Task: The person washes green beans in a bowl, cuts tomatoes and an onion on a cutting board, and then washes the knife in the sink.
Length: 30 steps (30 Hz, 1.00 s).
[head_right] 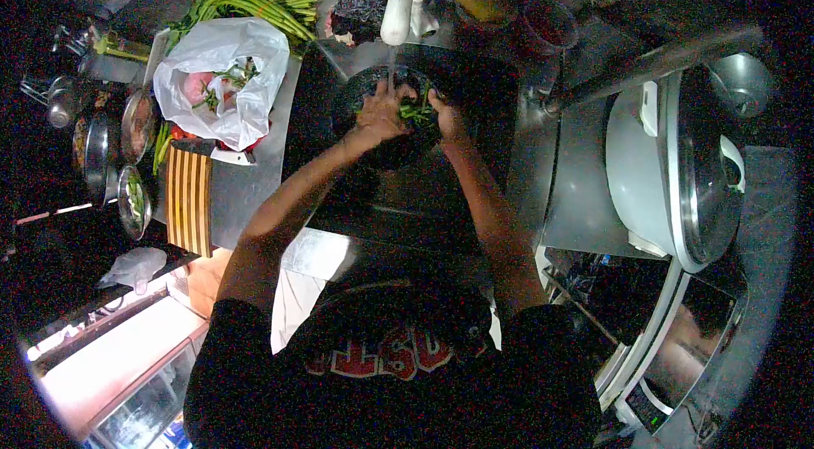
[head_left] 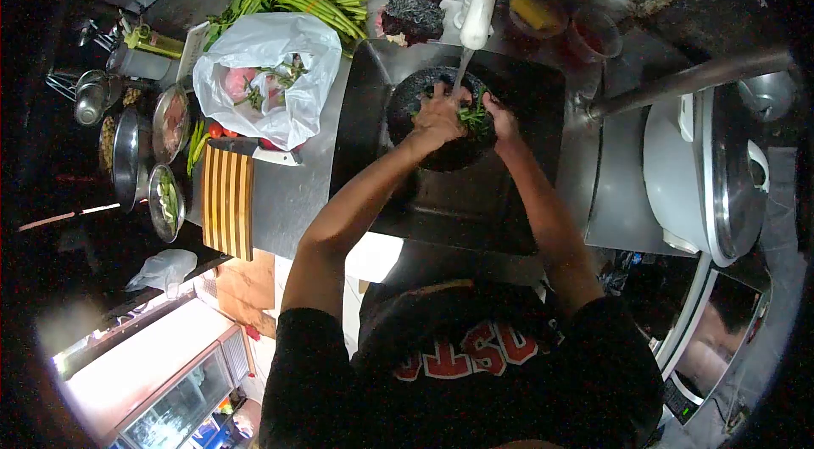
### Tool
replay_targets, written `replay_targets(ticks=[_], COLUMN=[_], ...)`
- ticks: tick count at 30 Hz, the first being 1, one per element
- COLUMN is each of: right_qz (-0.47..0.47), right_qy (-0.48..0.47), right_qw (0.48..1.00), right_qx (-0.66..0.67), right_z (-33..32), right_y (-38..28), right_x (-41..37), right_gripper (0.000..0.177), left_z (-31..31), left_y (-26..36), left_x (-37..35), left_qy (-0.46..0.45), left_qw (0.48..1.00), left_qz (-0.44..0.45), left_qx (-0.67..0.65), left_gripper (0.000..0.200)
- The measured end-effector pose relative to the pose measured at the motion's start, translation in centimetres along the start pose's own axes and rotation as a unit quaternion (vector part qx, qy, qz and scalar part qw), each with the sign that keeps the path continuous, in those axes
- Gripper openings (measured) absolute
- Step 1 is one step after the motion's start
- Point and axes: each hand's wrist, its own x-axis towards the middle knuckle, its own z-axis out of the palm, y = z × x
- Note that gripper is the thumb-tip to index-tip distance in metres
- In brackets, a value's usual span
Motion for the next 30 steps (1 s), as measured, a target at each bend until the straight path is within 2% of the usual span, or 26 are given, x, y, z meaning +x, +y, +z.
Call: replay_targets(ticks=[2,3,4,5,7,8,9,13,14,15,16,18,19,20,22,23,24,25,26,27,28,30], right_qz=[0.025,-0.029,-0.081,-0.081,-0.009,-0.008,-0.013,-0.016,-0.016,-0.034,-0.053,-0.072,-0.09,-0.089,-0.052,-0.053,-0.076,-0.097,-0.097,-0.047,0.004,0.013], right_qy=[-0.011,0.005,0.021,0.022,0.023,0.024,0.014,-0.033,-0.032,-0.022,-0.012,-0.021,-0.03,-0.03,-0.023,-0.025,-0.006,0.015,0.016,-0.012,-0.04,-0.038], right_qw=[0.999,0.999,0.988,0.988,0.988,0.988,0.992,0.999,0.999,0.998,0.997,0.995,0.994,0.994,0.997,0.996,0.99,0.978,0.979,0.99,0.995,0.997], right_qx=[0.041,-0.044,-0.13,-0.13,-0.151,-0.151,-0.121,-0.035,-0.035,-0.049,-0.063,-0.059,-0.054,-0.055,-0.06,-0.06,-0.121,-0.181,-0.181,-0.135,-0.089,-0.058], right_z=[0.2,0.4,0.6,0.8,1.0,1.2,1.2,1.1,1.1,1.1,0.9,0.6,0.8,0.9,1.5,1.7,1.5,0.9,0.3,-0.7,-0.8,-0.7], right_y=[-0.6,-1.1,-1.6,-2.3,-3.4,-3.6,-3.6,-3.6,-3.6,-3.4,-3.0,-1.6,-1.5,-1.5,-2.2,-2.4,-2.0,-1.2,-0.7,0.1,0.1,0.0], right_x=[-0.3,-0.6,-0.9,-1.0,-1.2,-1.5,-1.6,-1.6,-1.5,-1.0,-0.6,0.3,0.3,0.1,-1.0,-0.9,-0.3,0.4,1.2,2.2,2.3,1.7], right_gripper=[0.05,0.05,0.05,0.05,0.05,0.05,0.051,0.05,0.05,0.042,0.035,0.034,0.033,0.033,0.031,0.031,0.031,0.031,0.031,0.036,0.042,0.042], left_z=[-0.9,-1.5,-2.2,-2.9,-4.3,-5.0,-5.6,-5.9,-5.7,-5.5,-4.4,-1.2,-1.1,-0.7,1.3,1.7,1.2,0.3,-0.4,-1.6,-2.4,-3.8], left_y=[0.0,-0.1,-0.4,-0.5,-0.3,-0.2,-0.7,-1.2,-1.0,-0.8,-0.6,0.8,2.7,2.4,0.8,-0.3,-0.9,-1.3,-1.5,-1.0,-0.9,-0.9], left_x=[0.2,0.4,0.7,0.9,0.9,0.8,1.3,1.9,1.9,1.7,1.6,0.4,-0.7,-0.4,0.7,1.0,1.3,1.6,1.7,0.9,0.8,0.8], left_qy=[-0.002,-0.002,-0.001,0.001,0.021,0.042,0.016,0.012,0.003,-0.006,-0.006,0.102,0.028,0.027,0.087,0.103,0.104,0.069,0.034,0.104,0.103,0.016], left_qw=[0.999,0.999,0.997,0.992,0.992,0.99,0.987,0.979,0.98,0.982,0.982,0.987,0.998,0.998,0.995,0.993,0.993,0.996,0.993,0.982,0.982,0.986], left_qz=[0.032,0.032,0.074,0.115,0.09,0.066,0.095,0.091,0.074,0.058,0.058,0.1,-0.02,-0.022,-0.006,0.042,0.042,0.06,0.077,0.136,0.135,0.141], left_qx=[0.009,0.009,-0.024,-0.057,-0.088,-0.118,-0.131,-0.185,-0.183,-0.181,-0.181,0.078,0.048,0.048,0.04,0.033,0.032,-0.025,-0.081,-0.084,-0.084,-0.086], left_gripper=[0.057,0.057,0.057,0.056,0.056,0.057,0.063,0.061,0.069,0.077,0.077,0.079,0.073,0.073,0.066,0.054,0.054,0.045,0.038,0.027,0.027,0.027])
